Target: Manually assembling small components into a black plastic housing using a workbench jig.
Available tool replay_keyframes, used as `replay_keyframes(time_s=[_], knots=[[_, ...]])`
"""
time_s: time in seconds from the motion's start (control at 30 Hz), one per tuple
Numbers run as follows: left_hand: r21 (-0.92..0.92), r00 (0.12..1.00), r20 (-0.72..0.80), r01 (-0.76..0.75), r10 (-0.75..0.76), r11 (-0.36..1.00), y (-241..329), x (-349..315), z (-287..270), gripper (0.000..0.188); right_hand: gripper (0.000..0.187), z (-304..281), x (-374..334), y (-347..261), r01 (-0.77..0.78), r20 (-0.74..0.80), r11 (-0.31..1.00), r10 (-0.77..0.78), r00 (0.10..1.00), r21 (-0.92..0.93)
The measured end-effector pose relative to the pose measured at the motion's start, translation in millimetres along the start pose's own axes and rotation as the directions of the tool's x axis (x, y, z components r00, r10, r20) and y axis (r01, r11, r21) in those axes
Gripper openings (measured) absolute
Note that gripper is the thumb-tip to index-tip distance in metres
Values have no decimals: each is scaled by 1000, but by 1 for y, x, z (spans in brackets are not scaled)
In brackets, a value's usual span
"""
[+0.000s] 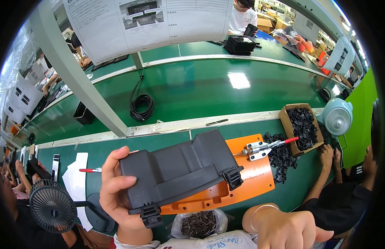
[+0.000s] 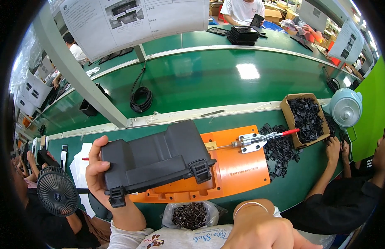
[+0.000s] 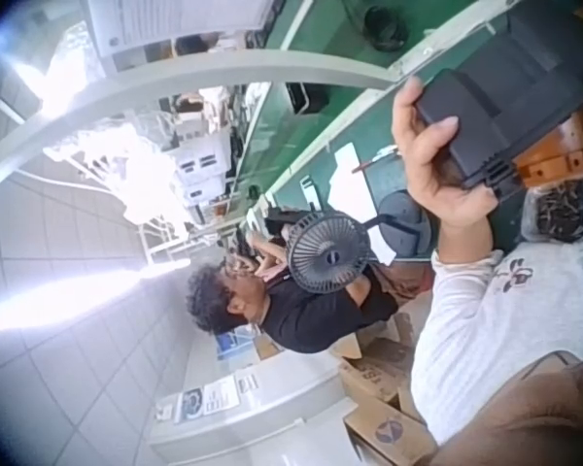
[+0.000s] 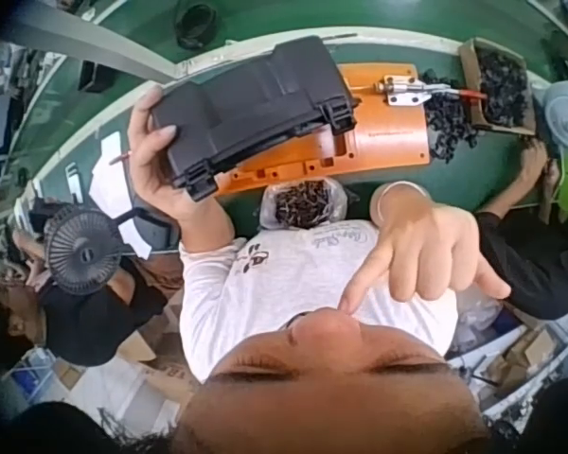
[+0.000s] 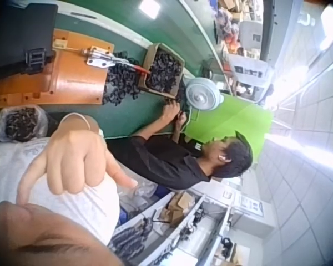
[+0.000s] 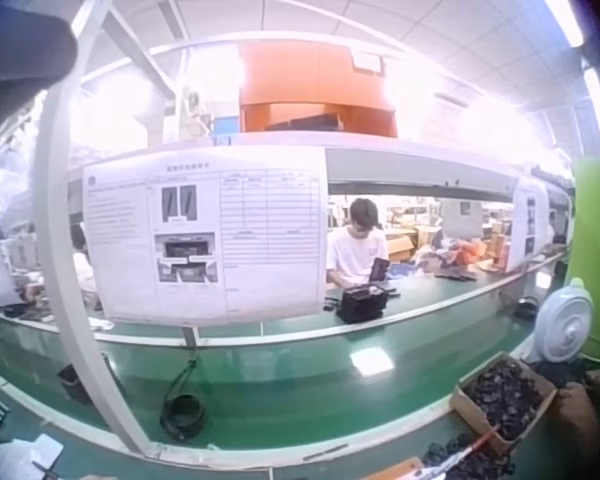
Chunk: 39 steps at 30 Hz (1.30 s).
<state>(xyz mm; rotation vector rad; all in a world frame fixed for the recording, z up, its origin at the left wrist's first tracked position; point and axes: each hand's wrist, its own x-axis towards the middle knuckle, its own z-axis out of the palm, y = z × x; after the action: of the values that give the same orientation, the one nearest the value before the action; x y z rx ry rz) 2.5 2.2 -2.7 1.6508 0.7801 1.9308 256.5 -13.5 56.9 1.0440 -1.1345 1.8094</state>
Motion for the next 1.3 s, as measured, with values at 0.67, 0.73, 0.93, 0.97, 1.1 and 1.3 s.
replay_keyframes(time_s=[0.67,0.73,0.93,0.97,1.1,1.3], knots=[[-31,999,35,5,-4,1000,-1,-1,-2,50,64,-2,-16,-9,-2,-585,854,-354,730,-520],[-30,999,38,6,-5,1000,-1,-1,-3,51,65,-2,-15,-9,-3,-585,851,-359,728,-526],[-3,999,40,-2,2,1000,-1,-1,-2,51,64,-5,-15,-8,13,-551,826,-387,739,-563],[-3,999,39,-6,6,1000,-2,-1,-3,51,61,-5,-15,-6,16,-566,827,-399,722,-562],[20,999,38,-17,16,1000,-3,-1,-3,52,55,-7,-19,-4,45,-603,785,-510,613,-618],[18,998,63,-29,28,999,-4,0,-3,52,51,-11,-30,-7,-23,-447,582,-597,666,-813]])
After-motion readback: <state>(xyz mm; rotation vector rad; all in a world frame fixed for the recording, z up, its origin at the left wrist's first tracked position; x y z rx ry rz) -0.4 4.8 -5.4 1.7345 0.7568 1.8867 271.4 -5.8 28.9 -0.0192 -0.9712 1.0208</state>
